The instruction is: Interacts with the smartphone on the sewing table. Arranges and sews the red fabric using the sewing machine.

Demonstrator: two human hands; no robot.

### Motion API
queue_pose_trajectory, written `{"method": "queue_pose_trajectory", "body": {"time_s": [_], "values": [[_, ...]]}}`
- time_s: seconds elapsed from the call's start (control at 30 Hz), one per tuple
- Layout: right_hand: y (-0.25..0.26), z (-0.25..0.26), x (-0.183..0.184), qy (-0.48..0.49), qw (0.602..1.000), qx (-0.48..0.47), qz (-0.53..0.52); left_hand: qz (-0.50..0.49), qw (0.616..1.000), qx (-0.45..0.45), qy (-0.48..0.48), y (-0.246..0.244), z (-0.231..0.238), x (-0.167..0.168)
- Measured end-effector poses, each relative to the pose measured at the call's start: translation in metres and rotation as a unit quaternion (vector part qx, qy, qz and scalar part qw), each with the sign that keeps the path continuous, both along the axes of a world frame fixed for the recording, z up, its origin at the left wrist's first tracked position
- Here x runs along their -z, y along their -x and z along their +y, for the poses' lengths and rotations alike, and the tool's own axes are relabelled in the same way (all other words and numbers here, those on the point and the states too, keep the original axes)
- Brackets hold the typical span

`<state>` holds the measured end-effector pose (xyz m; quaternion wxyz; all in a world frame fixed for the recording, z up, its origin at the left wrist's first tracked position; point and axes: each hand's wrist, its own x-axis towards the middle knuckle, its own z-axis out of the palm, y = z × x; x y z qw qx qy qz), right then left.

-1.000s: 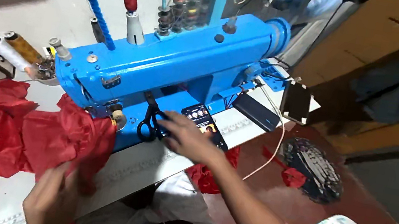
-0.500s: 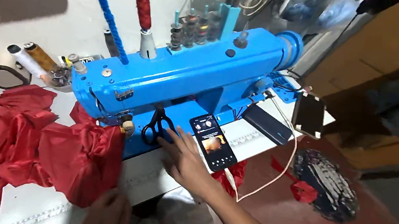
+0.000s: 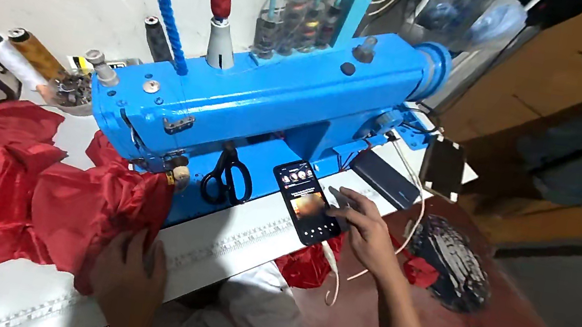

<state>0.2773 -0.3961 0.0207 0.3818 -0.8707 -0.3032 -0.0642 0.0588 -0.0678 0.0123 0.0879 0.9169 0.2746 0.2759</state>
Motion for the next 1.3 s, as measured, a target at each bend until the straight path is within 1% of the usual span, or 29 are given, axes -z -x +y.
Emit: {"method": "queue_pose_trajectory", "body": {"time_s": [0.17,0.33,0.43,0.53,0.67,0.73,0.97,1.3], "values": [[-0.021,0.015,0.007,-0.010,1.000,-0.007,0.000,-0.021,1.000,0.013,0.003,0.004,0.001,0.002],[-0.040,0.025,0.012,-0.017,1.000,-0.011,0.004,-0.019,1.000,0.011,0.004,0.002,0.001,0.003],[-0.046,0.025,0.018,-0.039,0.999,-0.016,0.011,-0.017,1.000,0.009,0.002,0.002,0.001,0.004],[-0.047,0.020,0.017,-0.088,0.995,-0.019,0.033,-0.018,1.000,0.008,-0.001,0.002,0.001,0.004],[-0.048,0.010,0.013,-0.162,0.982,-0.038,0.093,-0.016,1.000,0.008,0.000,0.002,0.001,0.005],[-0.049,0.007,0.012,-0.178,0.976,-0.048,0.115,-0.017,1.000,0.011,0.000,0.002,0.002,0.005],[-0.055,0.001,0.021,-0.236,0.960,-0.072,0.134,-0.026,1.000,0.014,0.000,0.003,0.004,0.005],[-0.053,0.002,0.017,-0.221,0.965,-0.063,0.129,-0.023,1.000,0.013,0.004,0.004,0.002,0.005]]}}
